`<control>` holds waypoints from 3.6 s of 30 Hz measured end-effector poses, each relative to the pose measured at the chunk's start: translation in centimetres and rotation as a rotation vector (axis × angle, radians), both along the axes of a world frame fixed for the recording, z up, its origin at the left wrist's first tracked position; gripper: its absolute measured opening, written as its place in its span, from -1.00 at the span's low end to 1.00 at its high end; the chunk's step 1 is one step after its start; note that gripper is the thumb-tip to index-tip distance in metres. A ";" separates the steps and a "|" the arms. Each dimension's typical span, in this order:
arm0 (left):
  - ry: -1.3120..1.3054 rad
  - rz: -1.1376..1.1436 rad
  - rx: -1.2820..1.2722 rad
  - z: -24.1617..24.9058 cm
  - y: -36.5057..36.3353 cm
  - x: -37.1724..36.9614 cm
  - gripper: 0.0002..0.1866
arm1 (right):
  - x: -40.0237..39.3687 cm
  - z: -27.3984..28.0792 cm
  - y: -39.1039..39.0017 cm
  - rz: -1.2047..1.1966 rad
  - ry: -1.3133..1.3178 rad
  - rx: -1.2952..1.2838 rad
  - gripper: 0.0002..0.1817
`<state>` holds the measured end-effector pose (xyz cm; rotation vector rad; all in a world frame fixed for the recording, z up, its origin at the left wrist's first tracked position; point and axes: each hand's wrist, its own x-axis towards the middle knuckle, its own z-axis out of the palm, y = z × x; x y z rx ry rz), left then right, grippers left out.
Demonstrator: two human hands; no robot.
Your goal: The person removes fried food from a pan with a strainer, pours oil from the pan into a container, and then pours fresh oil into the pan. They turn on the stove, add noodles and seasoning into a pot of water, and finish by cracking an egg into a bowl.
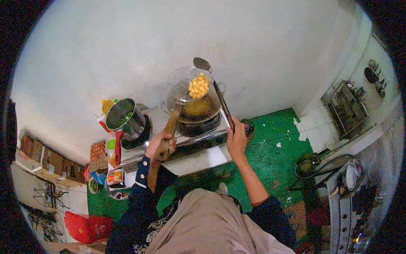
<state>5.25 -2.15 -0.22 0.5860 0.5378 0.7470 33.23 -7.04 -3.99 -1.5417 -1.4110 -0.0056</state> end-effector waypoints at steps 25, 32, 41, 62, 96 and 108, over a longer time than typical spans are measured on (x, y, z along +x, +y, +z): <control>0.030 0.028 0.074 1.6 -0.5 -0.1 -0.71 | -0.5 0.2 0.4 0.033 0.015 0.006 -0.59; 0.098 0.054 -0.041 -1.6 -0.1 -0.3 -0.72 | -1.3 -1.1 0.0 0.038 0.038 -0.012 -0.58; 0.066 0.046 -0.038 -1.5 -0.1 -0.2 -0.69 | -0.2 -1.0 -0.1 0.020 0.026 0.017 -0.58; 0.098 0.026 -0.070 -1.8 -0.8 -0.1 -0.68 | -1.0 -1.2 -0.1 0.014 0.016 0.051 -0.58; -0.004 0.011 -0.024 -0.5 -0.1 -1.0 -0.60 | -1.6 -1.3 0.1 -0.016 0.018 0.028 -0.58; 0.035 0.029 -0.009 0.4 -1.1 -0.6 -0.63 | -1.7 -1.4 0.3 -0.017 0.024 0.026 -0.58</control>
